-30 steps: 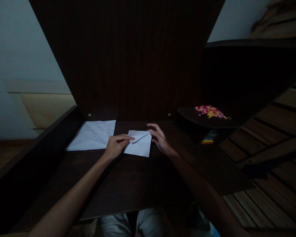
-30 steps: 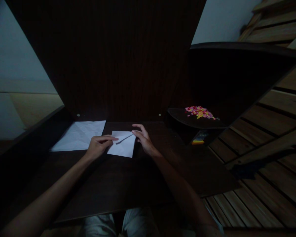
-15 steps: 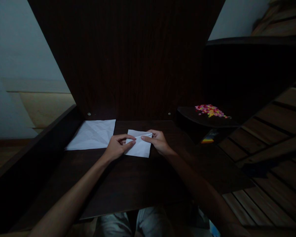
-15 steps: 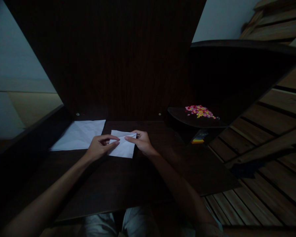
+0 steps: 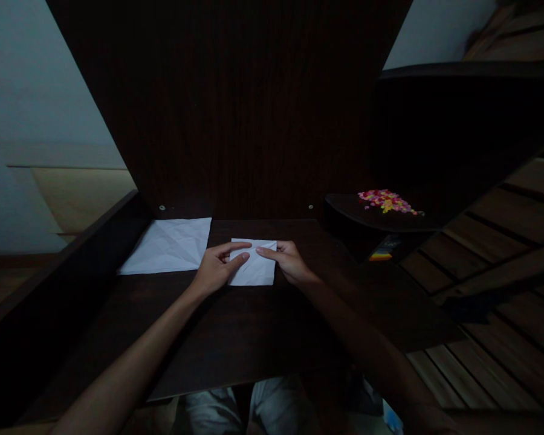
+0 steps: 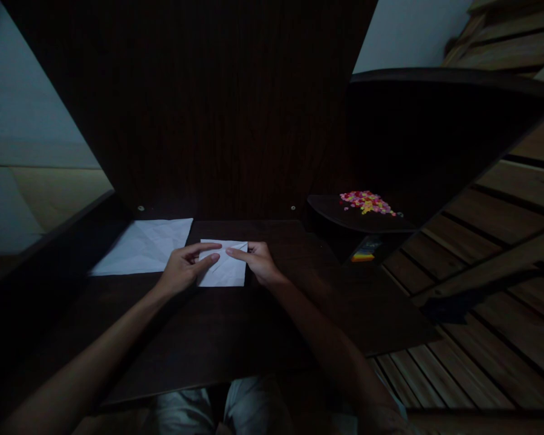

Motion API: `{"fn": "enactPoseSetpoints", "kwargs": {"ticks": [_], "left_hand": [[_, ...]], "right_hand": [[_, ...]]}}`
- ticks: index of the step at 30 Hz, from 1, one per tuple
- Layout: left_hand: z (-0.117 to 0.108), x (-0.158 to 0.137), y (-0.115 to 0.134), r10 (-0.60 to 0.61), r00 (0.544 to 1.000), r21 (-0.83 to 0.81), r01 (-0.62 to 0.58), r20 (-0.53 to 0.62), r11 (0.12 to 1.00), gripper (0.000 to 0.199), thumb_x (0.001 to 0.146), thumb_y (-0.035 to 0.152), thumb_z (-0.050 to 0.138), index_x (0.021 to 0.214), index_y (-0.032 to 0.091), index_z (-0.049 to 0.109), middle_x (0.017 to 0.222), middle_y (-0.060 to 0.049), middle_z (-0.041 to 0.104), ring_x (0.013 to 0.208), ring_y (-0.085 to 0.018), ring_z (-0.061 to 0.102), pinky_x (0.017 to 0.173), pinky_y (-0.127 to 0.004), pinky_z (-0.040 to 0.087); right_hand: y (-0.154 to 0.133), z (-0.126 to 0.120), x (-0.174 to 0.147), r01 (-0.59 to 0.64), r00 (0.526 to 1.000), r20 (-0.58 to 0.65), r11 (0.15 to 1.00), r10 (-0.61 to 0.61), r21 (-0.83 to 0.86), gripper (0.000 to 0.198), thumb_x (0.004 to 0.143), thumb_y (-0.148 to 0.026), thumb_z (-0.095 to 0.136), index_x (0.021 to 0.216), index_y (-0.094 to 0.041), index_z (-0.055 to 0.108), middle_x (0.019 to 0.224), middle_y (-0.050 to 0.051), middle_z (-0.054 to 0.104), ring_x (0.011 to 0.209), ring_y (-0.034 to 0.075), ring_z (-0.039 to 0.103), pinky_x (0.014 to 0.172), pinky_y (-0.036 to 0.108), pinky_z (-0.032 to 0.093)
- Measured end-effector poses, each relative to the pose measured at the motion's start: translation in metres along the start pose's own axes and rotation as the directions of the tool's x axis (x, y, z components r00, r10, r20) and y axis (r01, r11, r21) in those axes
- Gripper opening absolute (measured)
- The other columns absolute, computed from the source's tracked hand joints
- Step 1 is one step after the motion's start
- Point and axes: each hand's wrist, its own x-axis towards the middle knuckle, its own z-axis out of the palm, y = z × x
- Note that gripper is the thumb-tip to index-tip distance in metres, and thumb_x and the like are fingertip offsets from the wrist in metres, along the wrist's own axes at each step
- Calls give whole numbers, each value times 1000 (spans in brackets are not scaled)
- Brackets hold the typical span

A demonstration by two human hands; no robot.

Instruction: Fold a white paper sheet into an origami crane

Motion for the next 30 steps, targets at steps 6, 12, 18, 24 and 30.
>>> {"fn": "enactPoseSetpoints", "kwargs": {"ticks": [6,12,18,24,30], "left_hand": [[0,-1,-2,-95,990,-263,119,101,957,55,74,39,68,122,17,52,77,-5,69,65,-18,65,55,-25,47],[-3,0,2,-149,978,-331,191,147,924,74,68,38,74,129,19,36,72,-3,70,58,-17,66,51,-23,47],[-10,3,2,-119,988,-246,141,103,959,69,67,33,75,125,17,42,51,5,58,43,-11,56,43,-19,36],[-16,4,9,-177,966,-239,219,186,946,72,64,28,75,127,17,41,48,8,56,39,-9,52,41,-17,33],[-16,5,11,-256,919,-188,320,299,929,81,61,24,77,132,17,37,54,4,64,40,-10,54,40,-17,34]], "right_hand": [[-4,-4,2,16,999,44,999,-18,29,28,62,-40,76,74,-15,74,73,5,72,70,19,64,72,32,48],[-10,-7,2,15,1000,23,1000,-16,19,26,67,-43,72,70,-18,73,73,5,71,76,20,63,75,32,47],[-6,-14,6,65,997,32,998,-65,-3,22,70,-40,69,65,-19,72,69,4,69,71,18,62,72,31,45],[-18,-33,9,12,952,300,979,51,-203,16,59,-29,75,64,-15,70,54,-1,60,48,9,48,47,22,35],[-14,-27,5,-97,823,493,924,283,-370,27,59,-29,77,81,-13,73,63,0,66,50,8,52,47,19,36]]}}
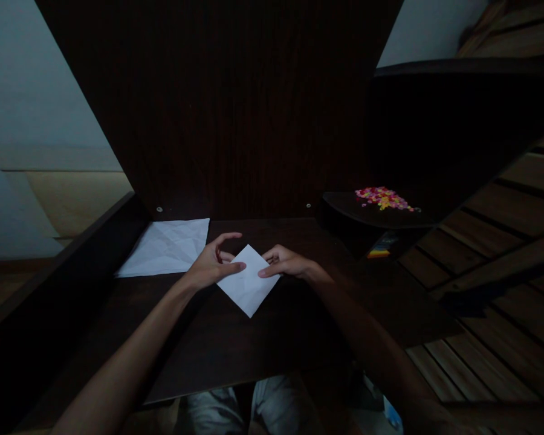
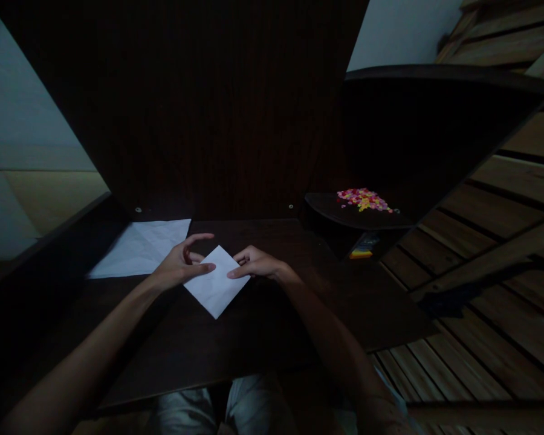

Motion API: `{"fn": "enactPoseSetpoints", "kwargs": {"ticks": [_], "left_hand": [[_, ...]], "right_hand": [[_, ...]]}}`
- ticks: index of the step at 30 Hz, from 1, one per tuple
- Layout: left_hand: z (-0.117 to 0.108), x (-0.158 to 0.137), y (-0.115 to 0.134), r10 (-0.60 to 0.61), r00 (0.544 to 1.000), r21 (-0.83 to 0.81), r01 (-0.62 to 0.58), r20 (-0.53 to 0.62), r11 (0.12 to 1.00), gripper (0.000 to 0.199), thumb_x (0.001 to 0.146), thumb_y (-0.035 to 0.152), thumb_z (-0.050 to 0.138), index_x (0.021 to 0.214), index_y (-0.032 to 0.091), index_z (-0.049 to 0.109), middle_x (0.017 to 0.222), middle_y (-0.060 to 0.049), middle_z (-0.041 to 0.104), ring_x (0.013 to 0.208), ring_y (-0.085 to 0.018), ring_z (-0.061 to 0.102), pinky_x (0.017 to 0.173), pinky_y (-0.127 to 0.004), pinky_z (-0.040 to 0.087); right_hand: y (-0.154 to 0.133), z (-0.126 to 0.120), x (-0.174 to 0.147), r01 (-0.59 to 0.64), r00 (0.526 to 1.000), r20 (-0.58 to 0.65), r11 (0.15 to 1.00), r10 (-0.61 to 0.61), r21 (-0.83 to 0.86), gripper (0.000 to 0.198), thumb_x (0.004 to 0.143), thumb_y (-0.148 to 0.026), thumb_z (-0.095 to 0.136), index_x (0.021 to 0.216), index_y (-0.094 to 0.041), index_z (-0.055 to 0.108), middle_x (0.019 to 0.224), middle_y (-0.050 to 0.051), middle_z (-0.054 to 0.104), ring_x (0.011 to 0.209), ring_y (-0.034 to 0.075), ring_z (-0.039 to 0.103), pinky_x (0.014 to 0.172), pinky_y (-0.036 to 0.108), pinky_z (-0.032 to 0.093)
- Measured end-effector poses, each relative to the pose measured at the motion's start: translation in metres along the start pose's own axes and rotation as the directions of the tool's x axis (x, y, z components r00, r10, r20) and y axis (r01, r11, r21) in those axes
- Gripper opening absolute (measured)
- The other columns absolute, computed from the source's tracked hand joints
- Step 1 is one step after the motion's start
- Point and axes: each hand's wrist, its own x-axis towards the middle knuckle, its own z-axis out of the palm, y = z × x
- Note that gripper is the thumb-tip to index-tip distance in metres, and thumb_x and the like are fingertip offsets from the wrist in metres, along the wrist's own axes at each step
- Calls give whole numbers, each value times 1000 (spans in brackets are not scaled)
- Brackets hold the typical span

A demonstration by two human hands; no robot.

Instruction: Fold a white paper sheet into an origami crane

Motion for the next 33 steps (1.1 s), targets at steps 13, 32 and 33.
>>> {"fn": "enactPoseSetpoints", "kwargs": {"ticks": [13,32,33], "left_hand": [[-4,14,-16,-79,958,-126,45,-277,991,34,47,28,86,74,14,71,69,-4,73,61,-17,66,59,-27,52],[6,15,-20,-45,964,-163,2,-261,987,26,59,37,80,57,14,69,53,0,64,47,-10,52,45,-21,37],[6,15,-20,-40,961,-155,-3,-275,988,26,58,37,80,56,14,68,52,0,63,47,-10,51,45,-21,36]], "right_hand": [[7,6,9,60,969,-241,997,-45,55,29,55,-29,79,78,-12,73,72,5,71,59,13,61,52,22,42],[24,17,25,156,868,-489,983,-88,100,34,59,-43,76,58,-12,61,44,-1,55,32,6,43,30,17,26],[23,17,24,150,875,-476,984,-88,94,35,60,-43,75,57,-11,60,43,0,55,32,6,43,29,17,25]]}}
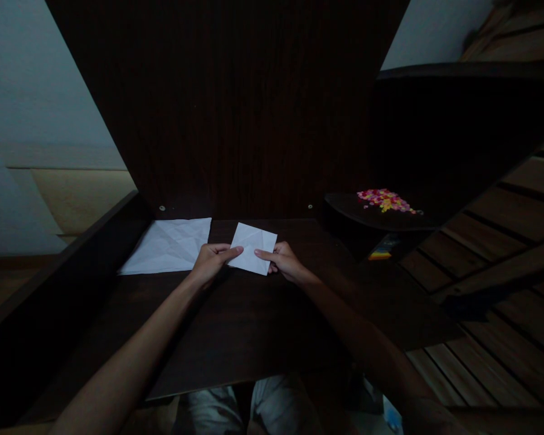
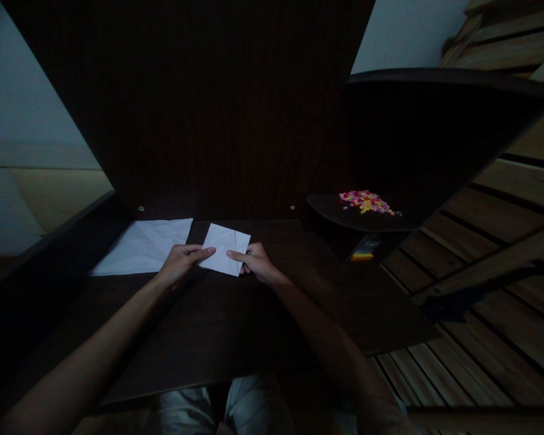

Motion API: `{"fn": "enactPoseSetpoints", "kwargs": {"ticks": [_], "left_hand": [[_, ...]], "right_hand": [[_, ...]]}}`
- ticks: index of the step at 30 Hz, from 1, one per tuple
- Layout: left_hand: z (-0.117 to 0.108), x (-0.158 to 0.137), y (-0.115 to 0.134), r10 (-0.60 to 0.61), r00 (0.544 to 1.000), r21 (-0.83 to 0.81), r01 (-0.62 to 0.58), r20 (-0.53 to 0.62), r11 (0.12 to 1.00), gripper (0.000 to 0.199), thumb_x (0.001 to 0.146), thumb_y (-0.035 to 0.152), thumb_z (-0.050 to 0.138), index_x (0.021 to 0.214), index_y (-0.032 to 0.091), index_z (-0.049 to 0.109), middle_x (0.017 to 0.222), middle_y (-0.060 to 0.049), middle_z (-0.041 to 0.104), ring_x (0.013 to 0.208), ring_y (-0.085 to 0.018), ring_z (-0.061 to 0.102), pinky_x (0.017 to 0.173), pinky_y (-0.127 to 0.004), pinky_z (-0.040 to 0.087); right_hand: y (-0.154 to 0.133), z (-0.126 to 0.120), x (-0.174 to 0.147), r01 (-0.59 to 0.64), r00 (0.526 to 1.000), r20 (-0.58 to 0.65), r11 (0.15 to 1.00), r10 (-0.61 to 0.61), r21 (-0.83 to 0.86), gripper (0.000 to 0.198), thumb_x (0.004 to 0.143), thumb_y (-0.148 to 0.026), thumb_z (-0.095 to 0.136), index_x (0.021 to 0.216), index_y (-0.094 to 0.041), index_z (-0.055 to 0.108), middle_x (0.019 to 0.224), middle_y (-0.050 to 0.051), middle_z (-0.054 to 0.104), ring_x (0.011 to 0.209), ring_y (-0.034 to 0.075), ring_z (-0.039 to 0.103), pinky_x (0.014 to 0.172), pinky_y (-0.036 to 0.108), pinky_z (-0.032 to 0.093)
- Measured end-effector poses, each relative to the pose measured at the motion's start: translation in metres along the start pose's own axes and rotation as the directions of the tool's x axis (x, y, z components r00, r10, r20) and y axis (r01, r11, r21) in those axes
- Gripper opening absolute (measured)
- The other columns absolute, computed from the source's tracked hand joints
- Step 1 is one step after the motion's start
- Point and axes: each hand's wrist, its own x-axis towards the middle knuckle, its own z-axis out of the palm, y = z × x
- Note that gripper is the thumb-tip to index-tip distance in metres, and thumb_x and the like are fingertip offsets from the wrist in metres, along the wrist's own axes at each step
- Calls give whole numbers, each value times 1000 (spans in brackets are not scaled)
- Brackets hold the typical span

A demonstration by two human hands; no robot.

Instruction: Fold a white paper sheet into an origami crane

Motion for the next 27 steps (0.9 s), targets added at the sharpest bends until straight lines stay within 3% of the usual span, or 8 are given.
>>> {"fn": "enactPoseSetpoints", "kwargs": {"ticks": [5,12,17,21,27], "left_hand": [[-2,1,-1,7,1000,34,-7,-3,999,28,56,37,81,51,13,67,50,-1,63,45,-9,50,44,-21,35],[-5,1,-1,-52,994,90,43,100,995,26,54,37,82,60,14,72,62,-5,70,55,-14,58,52,-24,43],[-3,4,-6,-21,999,26,20,28,999,25,57,37,81,61,15,71,62,-4,69,56,-13,59,55,-23,44],[-3,6,-9,19,1000,-37,-20,-23,999,27,56,37,82,69,15,73,70,-5,72,62,-15,62,60,-24,46],[-5,5,-9,14,999,46,-13,-31,999,29,54,37,83,68,14,73,67,-4,71,57,-14,60,56,-24,45]], "right_hand": [[-4,-1,-2,1,1000,19,999,0,-42,31,58,-37,76,55,-11,60,40,0,54,28,5,39,26,16,22],[-3,-6,0,-25,998,-48,997,29,74,31,61,-40,75,69,-12,64,46,-4,52,34,5,41,28,16,23],[-4,-3,-1,50,991,-125,998,-46,27,32,62,-42,74,62,-11,64,44,-4,50,31,3,34,28,18,17],[-7,-3,-2,46,994,-103,999,-44,18,30,62,-40,74,61,-12,65,46,-3,52,34,3,34,30,18,18],[-9,-4,-2,34,988,-151,999,-38,-27,31,60,-42,73,66,-11,70,47,-2,53,37,4,34,33,19,19]]}}
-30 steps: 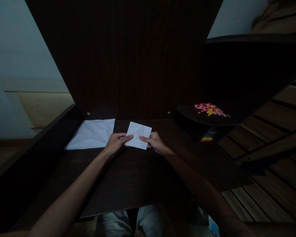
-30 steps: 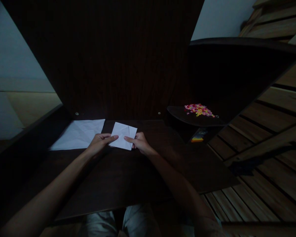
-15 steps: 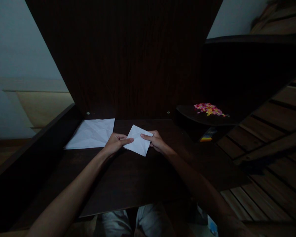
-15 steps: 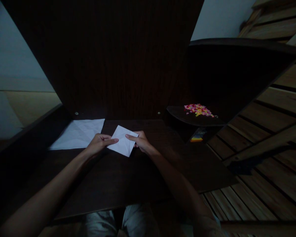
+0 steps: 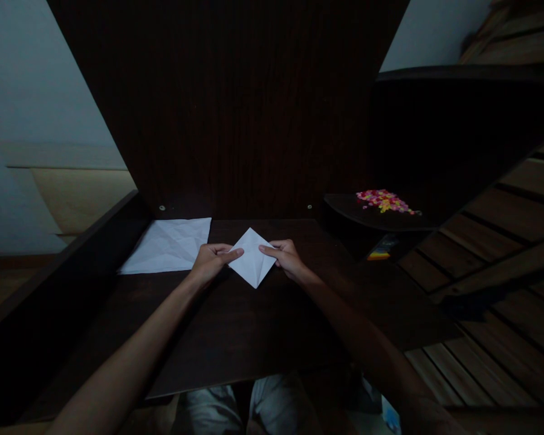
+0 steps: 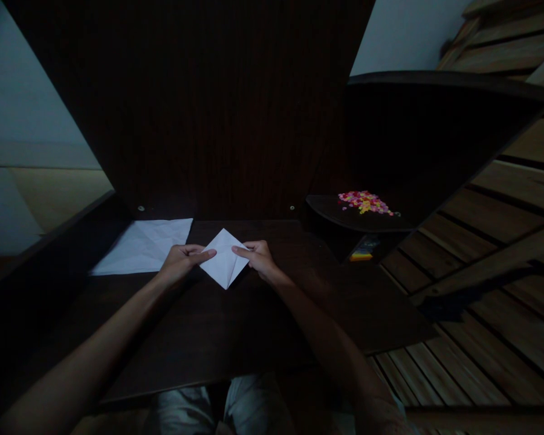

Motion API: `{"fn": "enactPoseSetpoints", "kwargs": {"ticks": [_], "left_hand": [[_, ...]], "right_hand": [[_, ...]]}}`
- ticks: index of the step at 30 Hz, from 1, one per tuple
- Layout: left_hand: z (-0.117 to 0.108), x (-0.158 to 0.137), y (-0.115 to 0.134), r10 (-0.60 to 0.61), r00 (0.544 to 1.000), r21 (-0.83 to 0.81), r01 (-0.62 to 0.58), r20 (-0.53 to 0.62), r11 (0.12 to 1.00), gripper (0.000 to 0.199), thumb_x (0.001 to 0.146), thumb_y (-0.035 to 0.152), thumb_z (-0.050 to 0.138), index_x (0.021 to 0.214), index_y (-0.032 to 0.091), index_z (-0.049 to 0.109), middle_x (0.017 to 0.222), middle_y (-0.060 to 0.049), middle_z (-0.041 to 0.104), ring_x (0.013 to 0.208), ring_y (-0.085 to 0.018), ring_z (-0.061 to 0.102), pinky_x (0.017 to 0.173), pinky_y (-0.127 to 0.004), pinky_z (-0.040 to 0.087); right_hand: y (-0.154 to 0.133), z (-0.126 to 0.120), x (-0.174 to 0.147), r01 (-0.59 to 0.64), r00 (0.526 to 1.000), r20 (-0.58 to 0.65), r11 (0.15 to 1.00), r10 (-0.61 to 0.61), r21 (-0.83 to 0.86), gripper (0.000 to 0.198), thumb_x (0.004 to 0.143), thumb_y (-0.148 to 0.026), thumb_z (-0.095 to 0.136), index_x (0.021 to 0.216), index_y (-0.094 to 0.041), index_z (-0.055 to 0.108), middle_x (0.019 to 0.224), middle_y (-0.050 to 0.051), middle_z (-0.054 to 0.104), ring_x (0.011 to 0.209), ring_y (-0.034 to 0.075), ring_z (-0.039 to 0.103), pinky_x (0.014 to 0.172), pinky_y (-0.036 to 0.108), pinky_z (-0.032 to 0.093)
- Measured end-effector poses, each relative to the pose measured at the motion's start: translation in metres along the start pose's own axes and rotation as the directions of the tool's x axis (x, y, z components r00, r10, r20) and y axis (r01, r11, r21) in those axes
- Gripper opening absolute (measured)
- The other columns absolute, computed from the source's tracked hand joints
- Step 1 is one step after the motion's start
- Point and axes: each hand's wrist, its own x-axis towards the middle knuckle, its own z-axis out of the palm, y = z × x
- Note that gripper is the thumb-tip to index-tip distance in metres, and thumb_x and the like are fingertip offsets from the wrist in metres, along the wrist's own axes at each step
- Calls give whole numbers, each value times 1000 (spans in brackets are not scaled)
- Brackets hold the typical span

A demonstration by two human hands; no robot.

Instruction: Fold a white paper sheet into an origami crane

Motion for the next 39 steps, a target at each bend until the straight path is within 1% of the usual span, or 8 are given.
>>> {"fn": "enactPoseSetpoints", "kwargs": {"ticks": [5,9,12,17,23,28,34,39], "left_hand": [[5,-1,-3,-1,1000,-152,-4,-31,988,32,55,32,84,79,14,73,76,-5,74,66,-15,65,63,-24,49],[13,-7,-5,-47,997,-227,61,65,972,41,57,31,84,91,12,72,90,-10,74,78,-20,68,68,-28,53],[17,-10,-7,-74,990,-233,100,117,967,40,58,33,83,89,10,72,91,-12,74,81,-22,68,69,-30,54],[19,-9,-10,-54,995,-231,71,78,970,36,56,33,83,81,8,73,80,-11,74,76,-21,69,71,-31,55],[26,-14,-12,-73,989,-276,106,130,955,41,59,32,82,91,10,70,87,-10,74,76,-21,69,69,-33,57],[31,-15,-18,-44,990,-263,77,132,962,48,48,23,87,90,11,67,90,-9,74,79,-22,69,74,-35,57],[27,-13,-20,-24,988,-242,60,151,968,53,47,23,87,93,11,64,89,-10,73,75,-22,70,74,-36,57],[27,-14,-13,20,988,-278,24,156,960,70,58,30,83,119,15,51,95,-10,72,77,-23,70,68,-35,57]], "right_hand": [[5,2,1,89,995,-46,996,-87,26,32,64,-43,72,68,-11,71,48,-2,53,35,4,33,32,19,19],[9,5,3,129,987,-102,989,-120,79,33,67,-45,70,63,-12,67,48,-2,52,34,5,38,31,19,23],[8,7,1,115,986,-132,988,-102,101,33,66,-46,70,64,-12,66,48,-2,54,34,6,41,30,19,27],[5,9,-1,123,984,-145,987,-107,106,34,65,-45,71,61,-12,65,47,-1,54,35,6,42,31,19,29],[9,12,-1,154,972,-193,984,-135,88,33,67,-46,69,59,-14,64,45,-2,52,34,6,40,31,20,27],[10,12,0,139,975,-188,986,-120,95,34,66,-46,69,56,-14,62,46,-1,52,35,7,41,32,20,29],[8,8,1,125,988,-109,980,-109,155,30,64,-43,71,63,-14,64,50,-1,55,38,7,44,33,19,32],[7,4,4,162,978,-151,980,-144,114,31,63,-43,72,68,-13,65,55,0,58,42,8,47,34,20,34]]}}
